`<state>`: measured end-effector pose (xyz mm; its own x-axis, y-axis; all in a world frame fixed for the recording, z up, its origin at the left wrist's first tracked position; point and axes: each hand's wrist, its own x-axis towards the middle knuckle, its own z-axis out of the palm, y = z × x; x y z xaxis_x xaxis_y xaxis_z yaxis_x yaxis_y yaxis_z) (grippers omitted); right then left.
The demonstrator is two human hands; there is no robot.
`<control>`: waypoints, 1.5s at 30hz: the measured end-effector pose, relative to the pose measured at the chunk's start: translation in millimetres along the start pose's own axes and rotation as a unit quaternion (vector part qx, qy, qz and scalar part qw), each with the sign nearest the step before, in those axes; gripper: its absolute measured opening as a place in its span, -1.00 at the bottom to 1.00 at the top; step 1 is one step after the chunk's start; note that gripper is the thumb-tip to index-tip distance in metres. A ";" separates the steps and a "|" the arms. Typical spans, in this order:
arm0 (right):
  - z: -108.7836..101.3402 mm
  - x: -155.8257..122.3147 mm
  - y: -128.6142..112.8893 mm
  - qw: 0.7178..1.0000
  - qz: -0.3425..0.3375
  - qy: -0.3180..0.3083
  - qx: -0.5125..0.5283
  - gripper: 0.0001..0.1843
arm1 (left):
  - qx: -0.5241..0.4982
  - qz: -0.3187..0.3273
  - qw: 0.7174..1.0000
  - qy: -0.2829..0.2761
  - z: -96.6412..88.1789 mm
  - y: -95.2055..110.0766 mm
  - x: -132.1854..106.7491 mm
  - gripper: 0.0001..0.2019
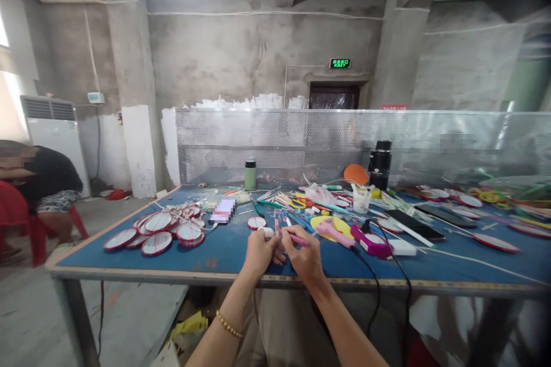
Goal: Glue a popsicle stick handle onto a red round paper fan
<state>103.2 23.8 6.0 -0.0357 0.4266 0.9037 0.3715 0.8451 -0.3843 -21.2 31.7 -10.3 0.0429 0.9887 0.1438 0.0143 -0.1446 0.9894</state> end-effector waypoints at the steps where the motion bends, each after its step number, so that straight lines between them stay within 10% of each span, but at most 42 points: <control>1: 0.1 -0.1 0.4 1.000 -0.001 -0.002 0.000 -0.79 | 0.002 -0.002 1.000 0.002 0.1 0.1 -0.1 -0.75; 45: 2.1 -3.2 -0.3 1.000 0.013 -0.004 -0.007 -0.79 | 0.028 -0.024 0.999 0.011 0.0 4.1 -5.5 -0.73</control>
<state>101.2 22.8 2.9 -0.0321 0.4515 0.8917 0.3849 0.8290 -0.4058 -21.4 25.7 -7.0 0.0180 0.9951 0.0972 0.0716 -0.0982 0.9926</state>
